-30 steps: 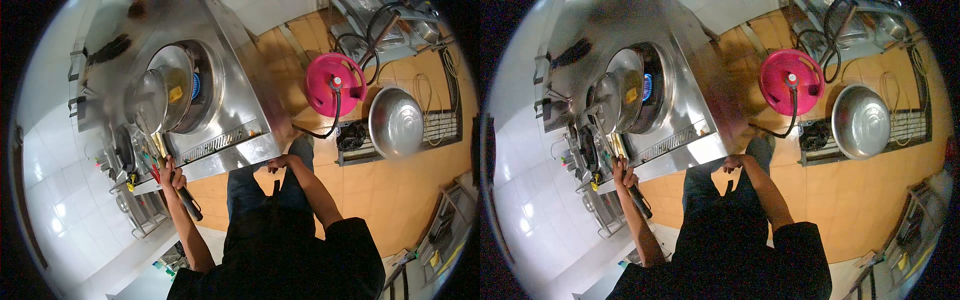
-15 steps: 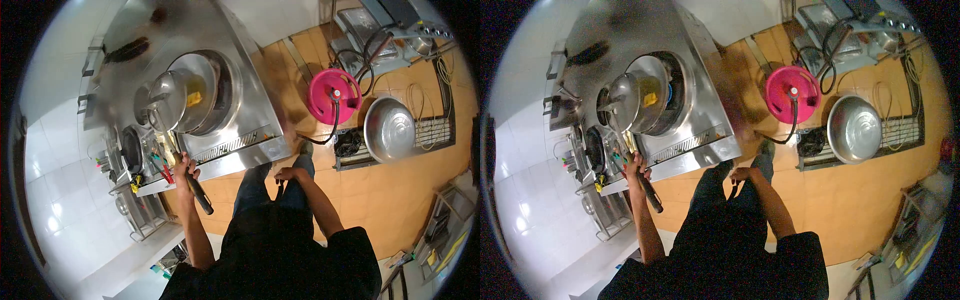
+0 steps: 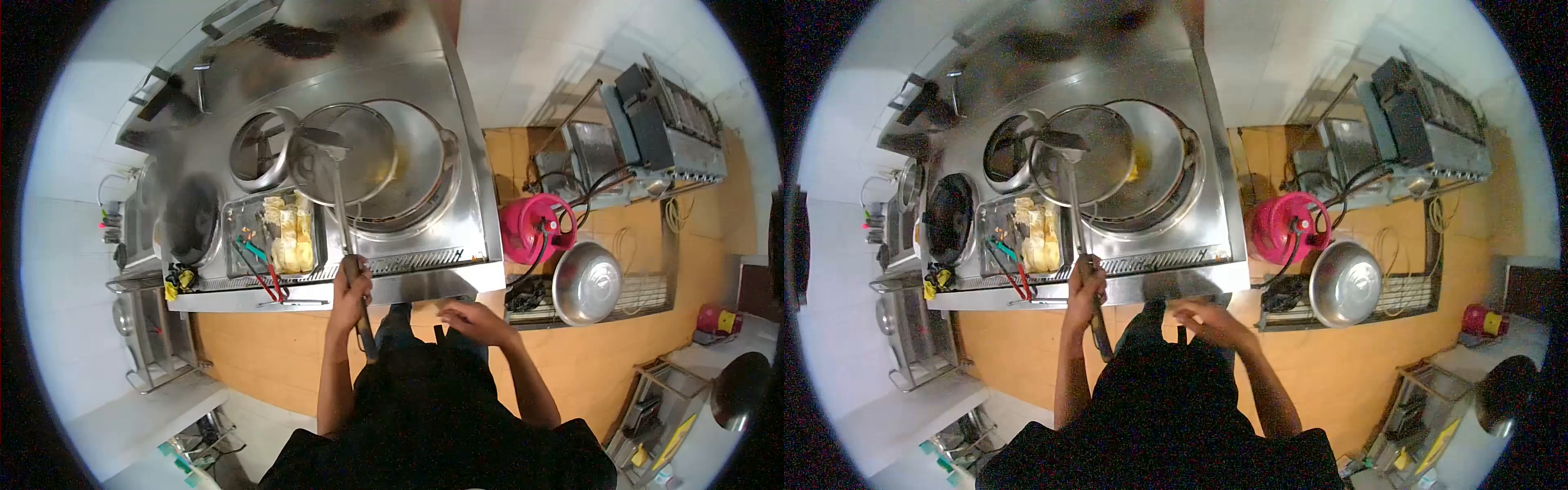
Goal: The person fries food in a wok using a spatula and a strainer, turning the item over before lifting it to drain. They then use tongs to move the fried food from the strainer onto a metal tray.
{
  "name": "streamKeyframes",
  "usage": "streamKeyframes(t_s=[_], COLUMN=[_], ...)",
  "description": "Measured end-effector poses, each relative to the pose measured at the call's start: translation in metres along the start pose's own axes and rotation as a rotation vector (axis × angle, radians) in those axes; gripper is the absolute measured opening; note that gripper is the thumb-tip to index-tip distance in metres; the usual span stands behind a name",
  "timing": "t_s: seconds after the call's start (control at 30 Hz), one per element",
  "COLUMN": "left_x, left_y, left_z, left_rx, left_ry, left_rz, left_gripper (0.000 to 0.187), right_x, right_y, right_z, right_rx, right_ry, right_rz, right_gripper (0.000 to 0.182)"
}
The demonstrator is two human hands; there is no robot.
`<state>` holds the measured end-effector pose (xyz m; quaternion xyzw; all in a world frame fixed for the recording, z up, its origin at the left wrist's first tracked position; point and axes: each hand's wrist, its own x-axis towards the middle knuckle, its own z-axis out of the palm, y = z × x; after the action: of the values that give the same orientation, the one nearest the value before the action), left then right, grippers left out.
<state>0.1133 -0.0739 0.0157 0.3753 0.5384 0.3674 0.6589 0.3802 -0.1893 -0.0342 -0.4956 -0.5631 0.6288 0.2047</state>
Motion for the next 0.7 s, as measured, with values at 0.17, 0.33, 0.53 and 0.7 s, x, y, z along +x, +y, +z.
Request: streamKeyframes(t_s=[0.17, 0.33, 0.53, 0.7], left_x=[0.014, 0.017, 0.017, 0.022], left_y=[-0.025, -0.031, -0.007, 0.0], left_z=[-0.003, -0.01, -0.015, -0.017], left_rx=[0.21, 0.32, 0.429, 0.461], left_ry=[-0.014, -0.016, -0.076, -0.088], left_rz=[0.265, 0.382, 0.393, 0.448], left_gripper=[0.024, 0.025, 0.026, 0.031], right_x=[0.055, 0.076, 0.089, 0.101], right_y=[-0.092, -0.106, -0.121, -0.106], right_z=[0.06, 0.102, 0.129, 0.147], right_rx=[0.154, 0.195, 0.073, -0.019], right_ry=[-0.041, 0.148, 0.349, 0.542], right_rz=[-0.089, 0.001, 0.054, -0.05], right_gripper=[0.052, 0.061, 0.064, 0.061])
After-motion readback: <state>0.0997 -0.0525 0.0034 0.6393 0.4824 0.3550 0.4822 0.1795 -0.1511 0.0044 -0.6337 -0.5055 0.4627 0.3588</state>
